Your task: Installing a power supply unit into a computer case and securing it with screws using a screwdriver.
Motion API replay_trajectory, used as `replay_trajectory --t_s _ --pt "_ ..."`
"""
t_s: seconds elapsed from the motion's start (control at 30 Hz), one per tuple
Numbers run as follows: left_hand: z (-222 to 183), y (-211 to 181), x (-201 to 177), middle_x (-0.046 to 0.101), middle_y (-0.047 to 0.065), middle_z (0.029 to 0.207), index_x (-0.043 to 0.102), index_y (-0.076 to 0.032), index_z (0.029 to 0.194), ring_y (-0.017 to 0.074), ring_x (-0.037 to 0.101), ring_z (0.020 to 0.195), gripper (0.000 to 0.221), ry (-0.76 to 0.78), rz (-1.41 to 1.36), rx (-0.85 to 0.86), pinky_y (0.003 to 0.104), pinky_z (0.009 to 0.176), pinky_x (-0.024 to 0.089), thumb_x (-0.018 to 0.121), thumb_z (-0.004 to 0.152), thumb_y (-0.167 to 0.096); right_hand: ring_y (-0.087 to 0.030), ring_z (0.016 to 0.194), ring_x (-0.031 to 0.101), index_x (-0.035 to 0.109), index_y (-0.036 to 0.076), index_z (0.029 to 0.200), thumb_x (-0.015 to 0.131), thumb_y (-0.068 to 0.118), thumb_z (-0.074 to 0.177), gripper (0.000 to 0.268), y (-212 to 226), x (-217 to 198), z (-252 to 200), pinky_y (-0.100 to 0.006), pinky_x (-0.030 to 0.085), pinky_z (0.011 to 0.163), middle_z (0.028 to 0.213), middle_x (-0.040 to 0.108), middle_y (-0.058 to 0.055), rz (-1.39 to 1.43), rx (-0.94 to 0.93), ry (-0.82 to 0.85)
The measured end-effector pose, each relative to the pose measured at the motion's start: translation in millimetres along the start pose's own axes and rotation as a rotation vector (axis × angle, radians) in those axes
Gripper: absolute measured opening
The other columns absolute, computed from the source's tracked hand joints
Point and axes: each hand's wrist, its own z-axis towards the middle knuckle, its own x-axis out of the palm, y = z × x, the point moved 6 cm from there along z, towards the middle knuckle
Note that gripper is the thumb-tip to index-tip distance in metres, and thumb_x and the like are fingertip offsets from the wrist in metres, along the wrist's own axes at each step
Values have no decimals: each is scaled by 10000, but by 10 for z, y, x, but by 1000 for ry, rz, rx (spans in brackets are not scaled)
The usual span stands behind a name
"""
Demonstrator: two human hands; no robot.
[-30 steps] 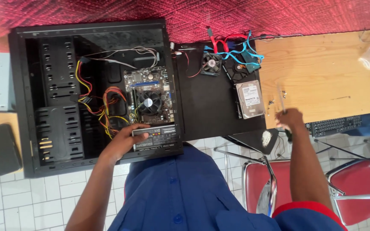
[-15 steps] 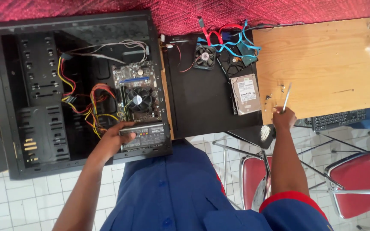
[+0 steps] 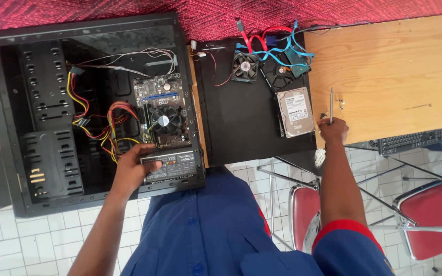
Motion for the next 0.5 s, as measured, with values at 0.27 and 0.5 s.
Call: replay_trajectory --t_s 0.27,0.5 --pt "26 -2 2 705 195 1226 717 -107 1265 361 621 1250 671 30 -21 29 449 1069 455 917 627 -63 -326 961 711 796 387 949 843 389 822 135 -247 133 135 -433 584 874 878 736 -27 84 14 -67" --pt "45 32 12 712 212 1197 713 -73 1259 359 640 1217 642 46 -44 48 456 1045 463 896 644 -34 -326 959 719 799 309 1008 859 373 795 230 -77 42 -32 -466 582 854 905 721 -62 93 -20 -86"
